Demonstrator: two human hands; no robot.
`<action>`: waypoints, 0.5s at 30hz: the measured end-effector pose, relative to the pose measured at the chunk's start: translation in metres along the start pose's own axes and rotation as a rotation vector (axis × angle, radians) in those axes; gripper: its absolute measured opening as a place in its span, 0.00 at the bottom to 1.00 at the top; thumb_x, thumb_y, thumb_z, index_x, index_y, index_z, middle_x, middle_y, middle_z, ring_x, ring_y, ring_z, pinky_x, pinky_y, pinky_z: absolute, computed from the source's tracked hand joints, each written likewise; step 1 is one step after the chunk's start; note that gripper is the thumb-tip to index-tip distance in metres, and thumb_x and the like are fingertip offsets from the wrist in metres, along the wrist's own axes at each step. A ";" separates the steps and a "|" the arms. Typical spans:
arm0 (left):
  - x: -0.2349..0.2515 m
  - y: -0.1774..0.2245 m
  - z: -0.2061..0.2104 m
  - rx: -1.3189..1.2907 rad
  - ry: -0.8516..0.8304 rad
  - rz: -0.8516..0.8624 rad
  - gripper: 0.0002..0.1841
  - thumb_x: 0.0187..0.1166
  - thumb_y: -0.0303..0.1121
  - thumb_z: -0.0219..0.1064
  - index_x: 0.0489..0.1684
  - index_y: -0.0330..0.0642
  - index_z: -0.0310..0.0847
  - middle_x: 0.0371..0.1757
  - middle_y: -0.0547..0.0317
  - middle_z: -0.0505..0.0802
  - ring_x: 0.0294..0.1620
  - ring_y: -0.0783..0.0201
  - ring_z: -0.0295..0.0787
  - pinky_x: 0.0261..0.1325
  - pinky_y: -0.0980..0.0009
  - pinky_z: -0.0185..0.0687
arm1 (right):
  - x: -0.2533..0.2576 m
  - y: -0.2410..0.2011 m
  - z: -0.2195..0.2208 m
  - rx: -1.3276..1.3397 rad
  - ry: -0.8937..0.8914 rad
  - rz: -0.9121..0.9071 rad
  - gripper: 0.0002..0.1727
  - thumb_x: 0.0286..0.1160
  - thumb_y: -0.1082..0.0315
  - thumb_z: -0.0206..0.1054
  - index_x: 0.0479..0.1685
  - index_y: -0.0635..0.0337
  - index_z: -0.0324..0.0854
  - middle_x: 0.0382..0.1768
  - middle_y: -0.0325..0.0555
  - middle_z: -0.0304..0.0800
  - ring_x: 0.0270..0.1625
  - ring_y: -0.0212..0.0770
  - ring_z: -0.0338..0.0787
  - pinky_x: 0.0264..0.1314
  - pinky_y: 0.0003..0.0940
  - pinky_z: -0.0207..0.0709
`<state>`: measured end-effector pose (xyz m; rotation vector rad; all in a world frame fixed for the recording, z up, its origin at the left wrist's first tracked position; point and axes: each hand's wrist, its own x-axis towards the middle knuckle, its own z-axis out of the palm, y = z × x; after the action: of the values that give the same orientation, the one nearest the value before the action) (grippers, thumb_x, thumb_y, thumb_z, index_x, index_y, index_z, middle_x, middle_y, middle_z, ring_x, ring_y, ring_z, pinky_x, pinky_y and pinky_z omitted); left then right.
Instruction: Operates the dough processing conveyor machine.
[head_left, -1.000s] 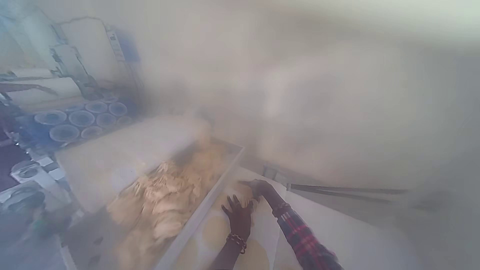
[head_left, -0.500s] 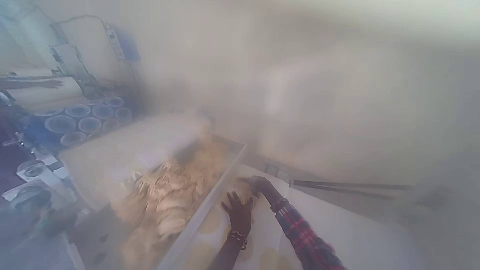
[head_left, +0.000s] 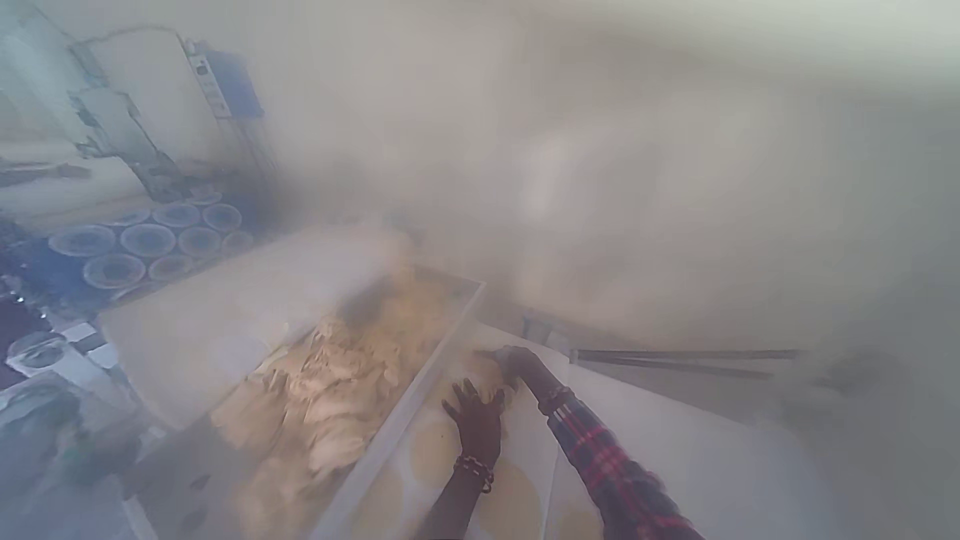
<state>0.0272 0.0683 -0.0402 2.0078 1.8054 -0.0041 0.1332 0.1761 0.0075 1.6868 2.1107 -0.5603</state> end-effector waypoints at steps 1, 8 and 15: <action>0.000 0.000 0.000 0.006 -0.001 0.000 0.24 0.94 0.44 0.50 0.88 0.77 0.65 0.94 0.32 0.53 0.94 0.25 0.33 0.82 0.17 0.29 | 0.002 0.001 0.000 -0.001 -0.005 -0.001 0.51 0.64 0.75 0.75 0.93 0.35 0.58 0.76 0.66 0.78 0.76 0.69 0.78 0.68 0.71 0.71; -0.001 0.002 0.000 0.034 -0.006 0.009 0.24 0.94 0.45 0.49 0.88 0.79 0.64 0.95 0.34 0.53 0.94 0.25 0.32 0.82 0.16 0.26 | 0.005 0.007 0.003 0.017 -0.007 -0.009 0.53 0.63 0.76 0.75 0.93 0.30 0.57 0.75 0.66 0.79 0.75 0.70 0.79 0.66 0.73 0.72; 0.000 0.004 0.002 -0.015 -0.001 0.005 0.24 0.94 0.45 0.50 0.88 0.78 0.66 0.95 0.33 0.51 0.94 0.24 0.31 0.82 0.17 0.28 | -0.006 0.007 0.002 0.003 0.015 -0.020 0.51 0.65 0.76 0.73 0.93 0.33 0.58 0.75 0.65 0.79 0.76 0.68 0.79 0.69 0.71 0.71</action>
<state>0.0318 0.0676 -0.0405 2.0016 1.7938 0.0099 0.1416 0.1715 0.0084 1.6785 2.1399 -0.5588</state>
